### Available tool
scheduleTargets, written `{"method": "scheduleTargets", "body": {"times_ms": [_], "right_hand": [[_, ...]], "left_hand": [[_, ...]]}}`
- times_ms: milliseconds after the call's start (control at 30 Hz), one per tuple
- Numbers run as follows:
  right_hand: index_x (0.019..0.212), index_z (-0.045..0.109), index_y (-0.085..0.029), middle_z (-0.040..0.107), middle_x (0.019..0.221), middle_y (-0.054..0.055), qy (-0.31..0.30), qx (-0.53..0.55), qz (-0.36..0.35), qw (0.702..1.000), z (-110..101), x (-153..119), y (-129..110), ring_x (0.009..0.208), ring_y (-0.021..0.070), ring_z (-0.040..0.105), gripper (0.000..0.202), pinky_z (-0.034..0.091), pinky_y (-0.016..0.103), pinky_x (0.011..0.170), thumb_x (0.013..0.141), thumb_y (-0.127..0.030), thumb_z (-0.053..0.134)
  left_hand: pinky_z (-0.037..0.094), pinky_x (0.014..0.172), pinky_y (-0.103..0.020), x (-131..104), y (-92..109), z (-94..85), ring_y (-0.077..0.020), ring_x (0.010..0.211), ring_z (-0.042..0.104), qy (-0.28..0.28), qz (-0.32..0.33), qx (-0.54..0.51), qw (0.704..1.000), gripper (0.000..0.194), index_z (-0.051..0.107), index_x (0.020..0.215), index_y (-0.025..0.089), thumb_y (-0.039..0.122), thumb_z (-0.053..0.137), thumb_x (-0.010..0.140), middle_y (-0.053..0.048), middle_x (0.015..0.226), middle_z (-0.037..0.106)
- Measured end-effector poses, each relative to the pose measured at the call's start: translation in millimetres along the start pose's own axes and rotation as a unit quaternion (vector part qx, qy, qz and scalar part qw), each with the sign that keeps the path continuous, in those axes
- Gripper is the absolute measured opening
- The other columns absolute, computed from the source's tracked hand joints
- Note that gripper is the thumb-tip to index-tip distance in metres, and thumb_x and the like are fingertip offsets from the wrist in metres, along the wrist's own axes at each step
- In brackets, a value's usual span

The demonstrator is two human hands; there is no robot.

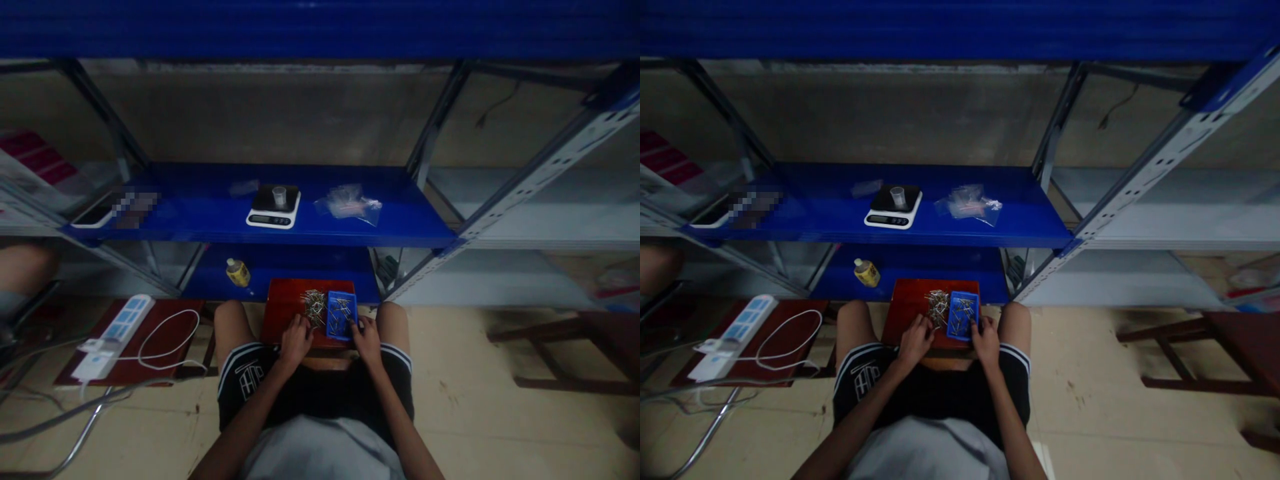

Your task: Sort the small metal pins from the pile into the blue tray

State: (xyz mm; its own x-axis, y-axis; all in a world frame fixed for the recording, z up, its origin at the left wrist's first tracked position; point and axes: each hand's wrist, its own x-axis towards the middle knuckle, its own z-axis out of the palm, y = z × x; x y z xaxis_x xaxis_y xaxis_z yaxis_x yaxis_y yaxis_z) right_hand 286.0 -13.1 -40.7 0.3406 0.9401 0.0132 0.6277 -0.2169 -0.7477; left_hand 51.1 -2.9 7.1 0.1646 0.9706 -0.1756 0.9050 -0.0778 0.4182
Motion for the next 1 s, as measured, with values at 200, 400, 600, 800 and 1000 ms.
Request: {"method": "scheduleTargets", "body": {"times_ms": [200, 400, 600, 800, 1000], "right_hand": [[0.114, 0.071, -0.018, 0.062, 0.119, 0.014, 0.004, 0.005, 0.007, 1.000, 3, 2, 2, 0.106, 0.0275, 0.066, 0.043, 0.053, 0.041, 0.097, 0.093, -0.048, 0.050], [0.114, 0.071, -0.020, 0.062, 0.119, 0.012, 0.004, 0.013, 0.019, 1.000, 2, 1, 2, 0.101, 0.0250, 0.066, 0.042, 0.053, 0.039, 0.097, 0.092, -0.050, 0.051], [0.117, 0.070, -0.017, 0.061, 0.120, 0.015, -0.005, 0.000, 0.016, 1.000, -1, -1, -5, 0.104, 0.0270, 0.066, 0.044, 0.053, 0.042, 0.098, 0.094, -0.047, 0.047], [0.115, 0.071, -0.020, 0.063, 0.117, 0.012, 0.001, -0.006, 0.007, 1.000, -5, -4, -11, 0.107, 0.0257, 0.065, 0.039, 0.052, 0.040, 0.099, 0.094, -0.045, 0.049], [0.116, 0.071, -0.017, 0.064, 0.120, 0.015, -0.002, 0.015, 0.015, 1.000, -4, -3, -10, 0.107, 0.0268, 0.066, 0.048, 0.051, 0.041, 0.102, 0.094, -0.050, 0.045]], "left_hand": [[0.049, 0.082, -0.027, 0, -5, -2.2, -0.0180, 0.104, 0.064, -0.014, -0.001, 0.001, 1.000, 0.010, 0.058, 0.105, 0.022, 0.020, 0.051, 0.099, -0.006, 0.117, 0.060], [0.046, 0.080, -0.024, -4, -21, 1.3, -0.0149, 0.096, 0.065, -0.020, -0.012, -0.057, 0.998, 0.007, 0.058, 0.098, 0.023, 0.017, 0.055, 0.097, -0.003, 0.111, 0.062], [0.046, 0.083, -0.025, -9, -35, -1.0, -0.0150, 0.093, 0.065, -0.004, -0.016, -0.111, 0.994, 0.009, 0.059, 0.091, 0.022, 0.015, 0.055, 0.095, -0.002, 0.101, 0.065], [0.046, 0.081, -0.026, -13, -54, -2.0, -0.0152, 0.088, 0.066, 0.017, -0.009, -0.157, 0.987, 0.011, 0.061, 0.088, 0.022, 0.015, 0.054, 0.093, 0.000, 0.093, 0.069], [0.050, 0.079, -0.028, -16, -47, -13.1, -0.0162, 0.081, 0.066, 0.090, -0.026, -0.266, 0.959, 0.015, 0.063, 0.086, 0.022, 0.029, 0.054, 0.095, -0.001, 0.085, 0.070]]}}
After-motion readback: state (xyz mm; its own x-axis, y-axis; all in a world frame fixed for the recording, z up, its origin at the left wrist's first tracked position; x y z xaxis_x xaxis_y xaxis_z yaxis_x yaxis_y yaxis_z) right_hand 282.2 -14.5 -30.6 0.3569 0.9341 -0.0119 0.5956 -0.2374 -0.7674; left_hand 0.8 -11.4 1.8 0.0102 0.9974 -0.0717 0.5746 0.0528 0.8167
